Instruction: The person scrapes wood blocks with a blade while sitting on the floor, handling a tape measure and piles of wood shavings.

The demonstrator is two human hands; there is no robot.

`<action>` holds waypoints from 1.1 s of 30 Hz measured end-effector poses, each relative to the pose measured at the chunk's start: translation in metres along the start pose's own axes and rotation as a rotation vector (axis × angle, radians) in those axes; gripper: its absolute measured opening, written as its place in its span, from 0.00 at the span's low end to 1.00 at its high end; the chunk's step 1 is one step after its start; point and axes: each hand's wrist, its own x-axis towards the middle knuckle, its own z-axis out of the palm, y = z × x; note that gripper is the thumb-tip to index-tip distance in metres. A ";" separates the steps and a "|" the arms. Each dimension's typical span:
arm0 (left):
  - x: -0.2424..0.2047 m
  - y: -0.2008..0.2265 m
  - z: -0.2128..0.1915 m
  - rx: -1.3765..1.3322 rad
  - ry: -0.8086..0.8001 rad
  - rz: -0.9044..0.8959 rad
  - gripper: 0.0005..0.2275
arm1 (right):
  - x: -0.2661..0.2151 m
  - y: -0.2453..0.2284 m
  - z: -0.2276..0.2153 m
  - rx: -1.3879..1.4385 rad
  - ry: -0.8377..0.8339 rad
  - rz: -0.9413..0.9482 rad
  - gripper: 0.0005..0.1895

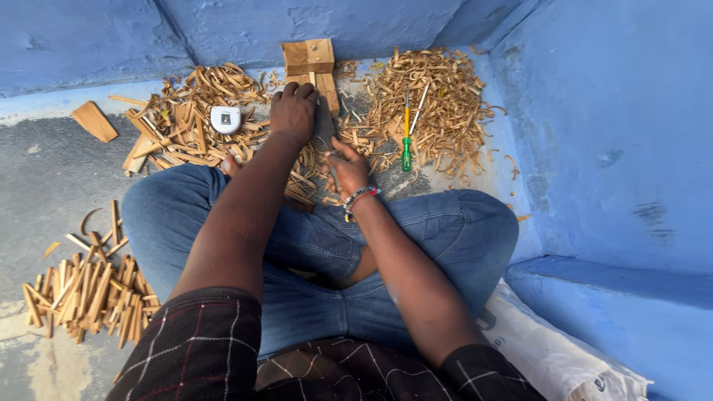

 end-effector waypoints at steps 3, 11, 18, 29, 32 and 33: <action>-0.004 0.001 0.003 -0.007 0.001 0.014 0.18 | 0.006 0.001 -0.004 0.018 -0.017 0.014 0.25; -0.019 0.025 0.025 0.116 -0.042 0.020 0.27 | 0.006 0.012 0.000 0.059 -0.011 -0.024 0.25; -0.024 0.027 0.045 0.137 -0.005 0.097 0.26 | 0.000 0.015 0.005 0.021 0.024 -0.054 0.25; 0.004 0.009 0.047 0.001 0.098 0.109 0.24 | 0.040 0.002 0.015 0.042 -0.011 -0.043 0.26; 0.011 0.008 0.045 0.022 0.115 0.114 0.23 | 0.048 0.002 0.012 0.074 -0.046 -0.052 0.27; 0.011 0.007 0.045 0.037 0.130 0.125 0.23 | 0.050 0.002 0.013 0.087 -0.064 -0.063 0.27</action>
